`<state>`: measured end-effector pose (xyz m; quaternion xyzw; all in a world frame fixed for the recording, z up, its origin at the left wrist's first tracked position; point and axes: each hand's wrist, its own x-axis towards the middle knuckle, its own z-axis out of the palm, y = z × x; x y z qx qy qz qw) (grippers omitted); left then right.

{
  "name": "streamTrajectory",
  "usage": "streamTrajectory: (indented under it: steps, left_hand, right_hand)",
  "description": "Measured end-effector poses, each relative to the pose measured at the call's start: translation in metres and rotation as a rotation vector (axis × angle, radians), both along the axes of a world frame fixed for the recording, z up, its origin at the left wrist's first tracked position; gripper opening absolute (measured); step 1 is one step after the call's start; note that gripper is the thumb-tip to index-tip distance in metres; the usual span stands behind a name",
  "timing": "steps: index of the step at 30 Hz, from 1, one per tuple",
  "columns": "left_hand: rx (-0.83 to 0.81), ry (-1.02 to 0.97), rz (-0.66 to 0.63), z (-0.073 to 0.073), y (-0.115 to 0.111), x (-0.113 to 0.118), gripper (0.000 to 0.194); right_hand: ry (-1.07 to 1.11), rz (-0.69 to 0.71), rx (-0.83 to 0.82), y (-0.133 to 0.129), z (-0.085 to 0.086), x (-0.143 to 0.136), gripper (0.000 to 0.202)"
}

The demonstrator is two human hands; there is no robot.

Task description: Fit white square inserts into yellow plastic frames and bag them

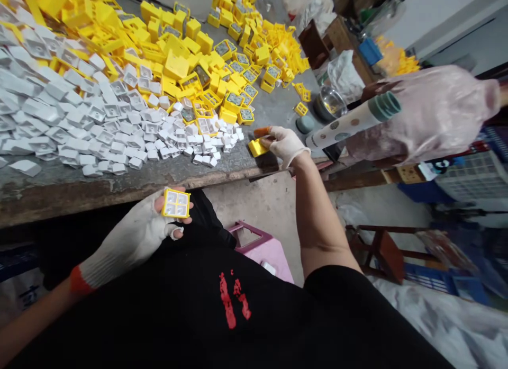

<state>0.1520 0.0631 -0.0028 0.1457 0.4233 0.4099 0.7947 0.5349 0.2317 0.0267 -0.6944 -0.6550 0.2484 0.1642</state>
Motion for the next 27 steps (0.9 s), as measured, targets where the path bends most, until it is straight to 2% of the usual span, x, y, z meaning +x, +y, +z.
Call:
streamTrajectory:
  steps: [2, 4, 7, 9, 11, 14, 16, 18, 21, 27]
  left_hand:
    - [0.012, 0.011, 0.004, 0.003, 0.000, 0.003, 0.059]
    - [0.028, 0.014, 0.037, 0.009, -0.001, 0.005, 0.057]
    - [0.055, -0.028, 0.066, 0.016, -0.004, 0.006, 0.051]
    - [0.056, -0.067, 0.055, 0.016, -0.006, 0.006, 0.043]
    - [0.044, -0.097, 0.053, 0.014, -0.009, 0.005, 0.036]
    - [0.059, -0.127, 0.077, 0.012, -0.014, 0.002, 0.030]
    - [0.074, -0.138, 0.091, 0.013, -0.017, 0.001, 0.026]
    - [0.069, -0.138, 0.105, 0.015, -0.020, 0.000, 0.022]
    - [0.058, -0.120, 0.120, 0.018, -0.022, -0.001, 0.021]
    - [0.119, -0.059, 0.113, 0.014, -0.027, -0.001, 0.033]
  right_hand:
    - [-0.224, -0.071, 0.070, -0.007, 0.002, -0.010, 0.045]
    - [-0.376, -0.084, 0.059, -0.018, 0.004, -0.020, 0.050]
    - [-0.452, -0.030, 0.095, -0.041, 0.006, -0.035, 0.055]
    - [-0.378, 0.109, 0.234, -0.062, 0.008, -0.050, 0.060]
    - [-0.162, 0.369, 0.374, -0.084, 0.013, -0.071, 0.062]
    - [0.133, 0.761, 0.466, -0.111, 0.021, -0.110, 0.058]
    - [0.214, 0.891, 0.486, -0.118, 0.022, -0.131, 0.056]
    - [0.235, 0.933, 0.493, -0.120, 0.020, -0.144, 0.057]
    - [0.247, 0.931, 0.464, -0.118, 0.017, -0.148, 0.059]
    - [0.193, 0.885, 0.370, -0.123, 0.015, -0.147, 0.054]
